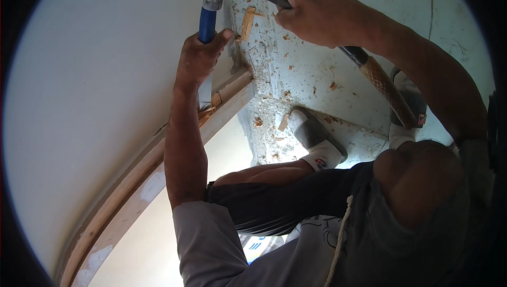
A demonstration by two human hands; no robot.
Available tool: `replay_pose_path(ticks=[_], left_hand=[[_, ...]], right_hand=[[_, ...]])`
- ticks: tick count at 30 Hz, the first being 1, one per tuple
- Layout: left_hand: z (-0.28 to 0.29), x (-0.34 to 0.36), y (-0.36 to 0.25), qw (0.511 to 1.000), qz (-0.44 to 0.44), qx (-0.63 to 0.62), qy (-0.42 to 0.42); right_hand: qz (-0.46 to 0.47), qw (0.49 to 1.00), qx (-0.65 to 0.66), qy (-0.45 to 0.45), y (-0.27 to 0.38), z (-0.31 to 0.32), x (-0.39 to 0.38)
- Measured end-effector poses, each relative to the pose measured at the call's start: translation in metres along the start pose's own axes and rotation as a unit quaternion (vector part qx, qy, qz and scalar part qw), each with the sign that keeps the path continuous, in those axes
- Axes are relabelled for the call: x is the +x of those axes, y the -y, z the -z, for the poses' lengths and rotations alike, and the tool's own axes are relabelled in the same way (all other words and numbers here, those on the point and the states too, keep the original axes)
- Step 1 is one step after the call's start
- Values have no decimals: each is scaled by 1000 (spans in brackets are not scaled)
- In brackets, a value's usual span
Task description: Use a hammer and chisel to remove wood from a door frame.
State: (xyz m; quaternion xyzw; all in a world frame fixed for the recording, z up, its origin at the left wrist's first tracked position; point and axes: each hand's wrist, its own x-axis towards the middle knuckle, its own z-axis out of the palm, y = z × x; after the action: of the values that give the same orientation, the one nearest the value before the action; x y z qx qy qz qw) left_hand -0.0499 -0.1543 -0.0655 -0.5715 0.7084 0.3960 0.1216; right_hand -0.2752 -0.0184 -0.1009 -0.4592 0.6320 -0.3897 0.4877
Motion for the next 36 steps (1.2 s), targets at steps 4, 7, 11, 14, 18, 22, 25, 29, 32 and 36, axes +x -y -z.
replay_pose_path(ticks=[4, 7, 11, 14, 18, 22, 25, 29, 32, 36], left_hand=[[7, -6, 0, 999, 44, -7, -23], [-11, 7, -6, 1000, -7, -28, 7], [1, 1, 2, 1000, -10, -14, -13], [7, -6, 8, 1000, 16, -1, -19], [-11, 7, -3, 999, -22, -25, 1], [5, -7, 10, 1000, 14, -5, -11], [6, -5, 8, 1000, 7, 5, -11], [3, -9, 8, 999, -31, 0, -10], [3, -3, 4, 1000, -25, 1, -8], [8, -8, 8, 999, 35, -11, -21]], right_hand=[[-25, 998, 61, 7, 16, 19, 0], [-93, 977, 177, -71, 19, 44, 4], [322, 927, -138, -132, -36, -9, 4], [-82, 986, 67, 129, 21, 26, 9], [-51, 976, 209, -22, 7, 41, -4], [-32, 996, -17, 76, 1, -7, 2], [-61, 993, 98, 30, 16, 15, 1], [-76, 982, 171, 20, 26, 29, 1], [224, 950, -179, -125, -5, -7, -19], [-63, 994, 10, 93, 45, 25, 8]])
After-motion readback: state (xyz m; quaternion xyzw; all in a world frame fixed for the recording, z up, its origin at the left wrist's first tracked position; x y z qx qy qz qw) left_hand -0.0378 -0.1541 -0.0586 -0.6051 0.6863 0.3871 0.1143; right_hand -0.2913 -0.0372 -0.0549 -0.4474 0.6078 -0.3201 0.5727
